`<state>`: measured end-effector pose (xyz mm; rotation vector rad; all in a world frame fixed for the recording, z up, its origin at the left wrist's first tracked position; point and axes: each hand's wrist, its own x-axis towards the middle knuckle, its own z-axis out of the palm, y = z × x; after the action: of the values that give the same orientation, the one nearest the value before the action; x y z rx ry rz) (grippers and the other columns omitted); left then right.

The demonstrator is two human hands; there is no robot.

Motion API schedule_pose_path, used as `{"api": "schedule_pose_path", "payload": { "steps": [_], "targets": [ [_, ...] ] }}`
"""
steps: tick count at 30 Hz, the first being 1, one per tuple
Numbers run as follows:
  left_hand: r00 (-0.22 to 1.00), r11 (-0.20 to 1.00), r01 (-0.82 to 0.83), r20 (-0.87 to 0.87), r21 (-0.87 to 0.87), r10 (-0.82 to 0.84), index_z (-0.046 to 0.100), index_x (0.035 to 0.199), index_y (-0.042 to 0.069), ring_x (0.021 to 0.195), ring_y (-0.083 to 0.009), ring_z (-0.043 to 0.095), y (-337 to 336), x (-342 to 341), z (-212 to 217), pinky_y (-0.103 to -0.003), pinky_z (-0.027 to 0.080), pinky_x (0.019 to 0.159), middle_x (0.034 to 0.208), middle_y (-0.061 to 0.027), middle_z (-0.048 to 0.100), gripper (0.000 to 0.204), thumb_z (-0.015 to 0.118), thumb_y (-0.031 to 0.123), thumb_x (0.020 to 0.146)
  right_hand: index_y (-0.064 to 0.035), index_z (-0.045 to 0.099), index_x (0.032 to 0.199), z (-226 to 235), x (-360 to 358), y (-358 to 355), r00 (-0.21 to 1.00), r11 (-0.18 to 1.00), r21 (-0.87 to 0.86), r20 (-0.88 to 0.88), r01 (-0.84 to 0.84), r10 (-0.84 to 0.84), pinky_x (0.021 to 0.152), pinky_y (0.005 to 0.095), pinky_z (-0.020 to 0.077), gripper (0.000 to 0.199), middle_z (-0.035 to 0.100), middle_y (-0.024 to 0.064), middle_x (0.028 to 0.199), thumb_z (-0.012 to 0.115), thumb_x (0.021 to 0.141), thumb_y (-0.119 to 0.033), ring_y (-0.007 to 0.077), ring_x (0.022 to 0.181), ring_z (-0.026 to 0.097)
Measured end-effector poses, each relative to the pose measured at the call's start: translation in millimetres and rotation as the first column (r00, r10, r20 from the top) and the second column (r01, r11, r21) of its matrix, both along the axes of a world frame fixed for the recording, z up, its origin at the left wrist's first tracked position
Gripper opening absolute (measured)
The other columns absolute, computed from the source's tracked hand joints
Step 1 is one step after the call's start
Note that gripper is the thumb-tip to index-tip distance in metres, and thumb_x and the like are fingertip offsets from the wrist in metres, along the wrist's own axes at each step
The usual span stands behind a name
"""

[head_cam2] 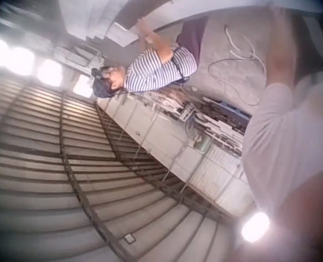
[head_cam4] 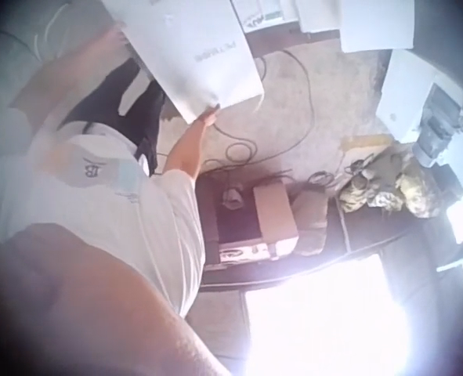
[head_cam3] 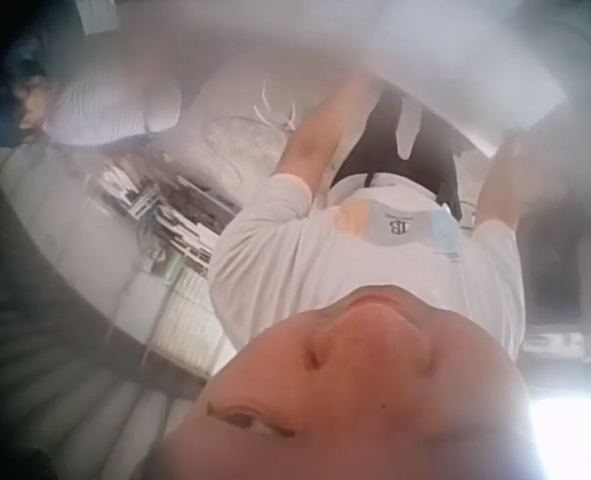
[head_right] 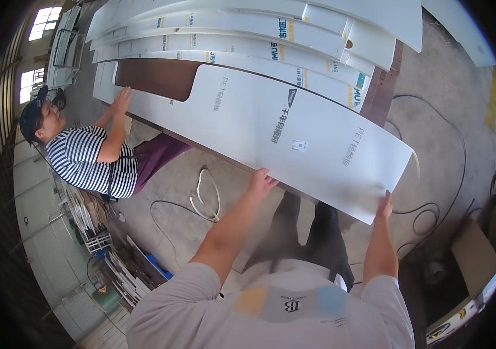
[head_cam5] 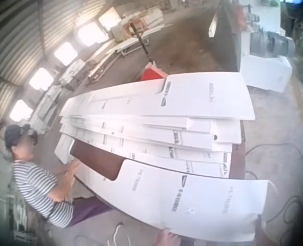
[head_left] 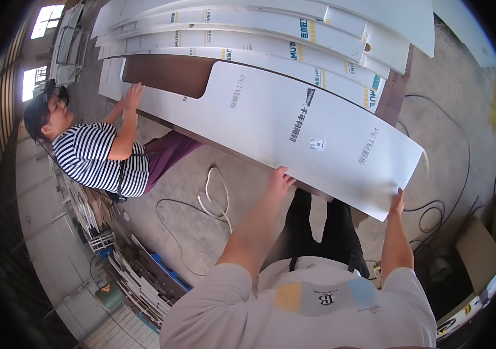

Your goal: The person picks up a white board from a machine and places it onto a stack of similar boards by hand, assisted by another person.

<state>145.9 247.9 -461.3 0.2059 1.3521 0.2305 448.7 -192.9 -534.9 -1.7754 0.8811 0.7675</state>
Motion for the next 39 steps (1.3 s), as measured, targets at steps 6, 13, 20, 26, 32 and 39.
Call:
{"api": "schedule_pose_path", "payload": {
  "steps": [6, 13, 20, 26, 32, 39],
  "targets": [
    [0.985, 0.986, 0.167, -0.034, -0.002, -0.167, 0.054, 0.138, 0.008, 0.131, -0.0288, 0.057, 6, 13, -8, -0.055, 0.049, 0.11, 0.135, -0.0089, 0.059, 0.043, 0.063, 0.023, 0.099, 0.0027, 0.051, 0.151, -6, 24, 0, 0.986, 0.977, 0.134, 0.006, -0.166, 0.167, 0.105, 0.0438, 0.0484, 0.088, 0.057, 0.0142, 0.15, 0.064, 0.095, -0.063, 0.0267, 0.131, 0.059],
    [0.934, 0.938, 0.338, -0.096, -0.079, -0.345, 0.051, 0.144, 0.008, 0.133, -0.0322, 0.057, -15, 16, -49, -0.053, 0.053, 0.104, 0.141, -0.0118, 0.058, 0.048, 0.06, 0.032, 0.103, -0.001, 0.061, 0.142, 52, 44, 15, 0.677, 0.469, -0.54, -0.288, -0.699, 0.678, 0.105, 0.0472, 0.0506, 0.074, 0.066, 0.025, 0.14, 0.059, 0.097, -0.059, 0.037, 0.13, 0.064],
    [0.81, 0.823, 0.551, -0.149, -0.134, -0.567, 0.049, 0.152, 0.011, 0.125, -0.0279, 0.066, -41, -20, -102, -0.049, 0.053, 0.099, 0.147, -0.0082, 0.06, 0.055, 0.052, 0.042, 0.107, -0.0065, 0.074, 0.103, 120, 124, 128, 0.573, 0.576, -0.588, 0.219, -0.568, 0.789, 0.079, 0.0472, 0.056, 0.044, 0.076, 0.0164, 0.094, 0.053, 0.104, -0.045, 0.0325, 0.088, 0.075],
    [0.651, 0.65, 0.756, -0.193, 0.08, -0.734, 0.053, 0.147, 0.012, 0.115, -0.022, 0.069, -65, -58, -30, -0.047, 0.053, 0.091, 0.134, -0.0068, 0.069, 0.053, 0.053, 0.046, 0.106, -0.0088, 0.074, 0.106, 115, 291, 262, 0.557, 0.794, -0.226, 0.606, -0.564, 0.568, 0.072, 0.0326, 0.053, 0.041, 0.075, 0.0045, 0.094, 0.054, 0.107, -0.045, 0.0151, 0.082, 0.068],
    [0.627, 0.647, 0.762, -0.257, 0.008, -0.735, 0.068, 0.128, 0.008, 0.099, -0.0182, 0.073, -105, -92, 75, -0.035, 0.054, 0.08, 0.113, -0.0058, 0.077, 0.045, 0.058, 0.044, 0.103, -0.0126, 0.07, 0.13, 111, 443, 325, 0.815, 0.958, 0.063, 0.543, -0.281, 0.203, 0.072, 0.0307, 0.0532, 0.055, 0.072, 0.0007, 0.116, 0.065, 0.099, -0.057, 0.0129, 0.098, 0.065],
    [0.518, 0.562, 0.813, -0.251, -0.152, -0.818, 0.064, 0.139, 0.004, 0.1, -0.0224, 0.075, -167, -206, 65, -0.037, 0.06, 0.083, 0.114, -0.0125, 0.076, 0.046, 0.062, 0.027, 0.099, -0.0072, 0.077, 0.114, 85, 476, 376, 0.745, 0.872, -0.278, 0.454, -0.402, 0.488, 0.066, 0.0363, 0.0524, 0.061, 0.071, 0.0058, 0.094, 0.068, 0.088, -0.062, 0.0172, 0.079, 0.064]
  ]
}}
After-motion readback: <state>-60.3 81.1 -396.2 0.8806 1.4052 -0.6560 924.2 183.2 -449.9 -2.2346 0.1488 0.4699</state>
